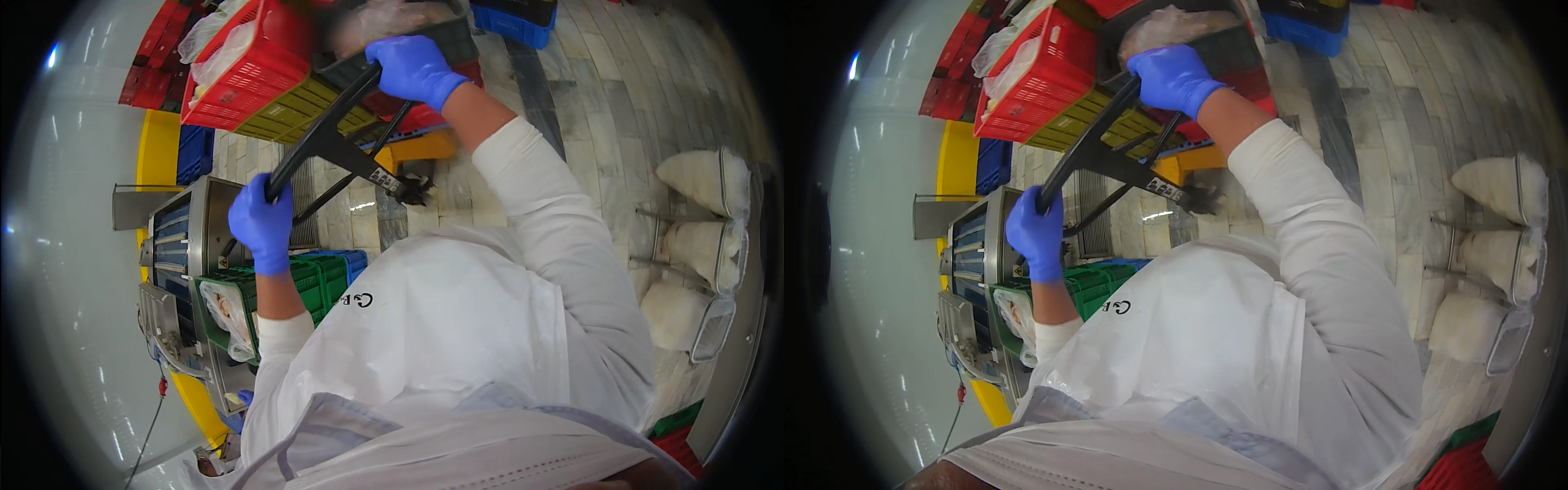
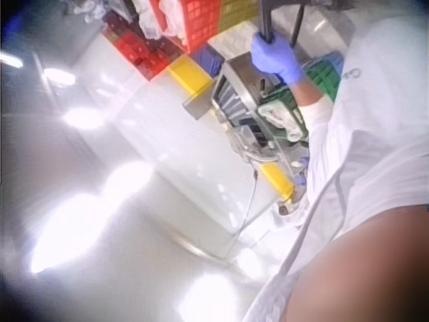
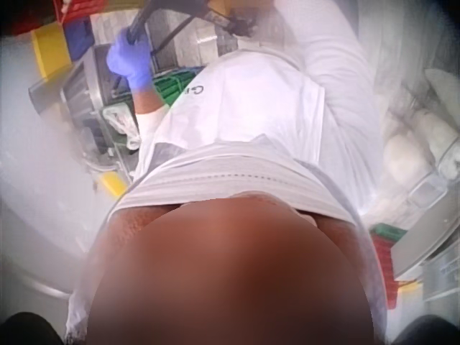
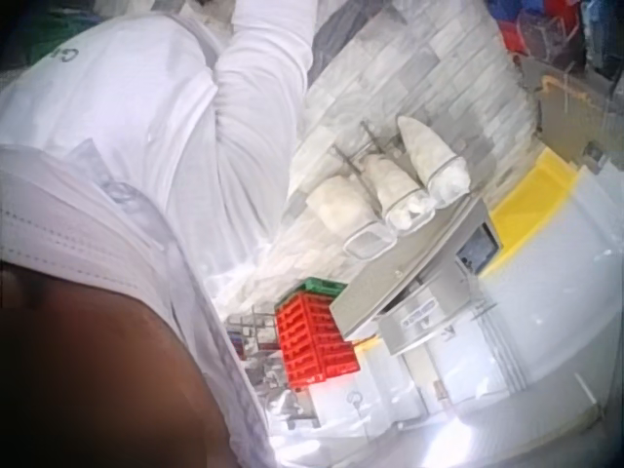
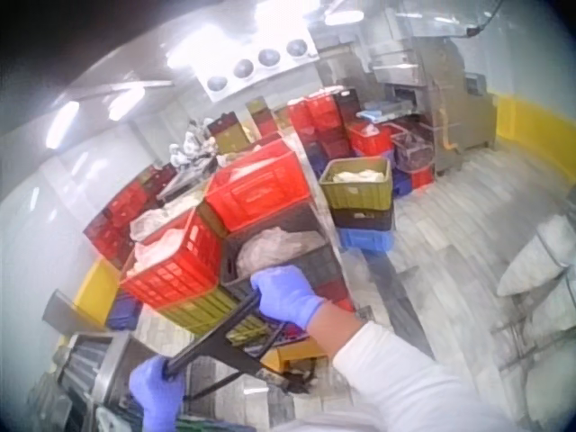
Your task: The person uses a yellow manual pallet jack to lift and move a green plastic crate containing packaged items across a tiled industrial floor. They navigate around stacked crates and equipment, then lower the crate and reposition the pallet jack.
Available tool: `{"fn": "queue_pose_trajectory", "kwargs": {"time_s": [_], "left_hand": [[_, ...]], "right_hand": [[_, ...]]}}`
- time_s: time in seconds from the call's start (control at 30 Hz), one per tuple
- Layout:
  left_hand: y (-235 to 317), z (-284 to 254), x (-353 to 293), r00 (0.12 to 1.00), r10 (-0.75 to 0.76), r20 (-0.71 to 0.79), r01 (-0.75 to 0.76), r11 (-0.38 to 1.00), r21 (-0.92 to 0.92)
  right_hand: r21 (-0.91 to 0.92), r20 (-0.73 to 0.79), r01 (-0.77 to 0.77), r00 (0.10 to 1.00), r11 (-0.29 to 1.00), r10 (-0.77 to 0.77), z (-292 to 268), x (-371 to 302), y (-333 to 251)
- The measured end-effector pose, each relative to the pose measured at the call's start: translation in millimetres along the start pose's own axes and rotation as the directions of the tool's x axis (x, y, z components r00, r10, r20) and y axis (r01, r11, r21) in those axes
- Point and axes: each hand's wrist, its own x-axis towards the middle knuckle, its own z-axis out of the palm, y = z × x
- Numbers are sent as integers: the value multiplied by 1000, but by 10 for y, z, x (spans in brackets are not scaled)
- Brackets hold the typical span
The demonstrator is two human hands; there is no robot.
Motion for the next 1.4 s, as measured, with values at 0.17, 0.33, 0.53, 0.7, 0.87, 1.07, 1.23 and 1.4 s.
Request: {"fn": "queue_pose_trajectory", "kwargs": {"time_s": [0.17,0.33,0.53,0.7,0.87,1.07,1.23,1.4], "left_hand": [[-597,691,700,998,-65,-5,65,998,-27],[-1513,1507,1003,997,-61,45,62,998,-11],[-1542,1463,700,994,103,30,-93,967,-238],[-1177,1625,987,954,279,-108,-299,882,-364],[-689,1962,1348,864,388,-321,-503,709,-494],[-136,2249,1758,737,458,-498,-675,462,-575],[-73,2288,1795,732,452,-509,-681,457,-572],[-73,2322,1783,720,449,-529,-694,475,-541]], "right_hand": [[2,-14,-54,998,999,54,366,738,137],[-115,54,-146,987,983,152,800,1231,-217],[-257,-168,-43,986,966,-1,616,504,-458],[-318,-274,-175,958,932,87,190,-239,-655],[-338,-283,-244,947,909,149,-184,-990,-1109],[-156,-240,-391,906,907,349,-450,-1407,-1596],[-126,-244,-430,887,894,393,-459,-1402,-1632],[-194,-263,-431,888,881,376,-446,-1369,-1701]]}}
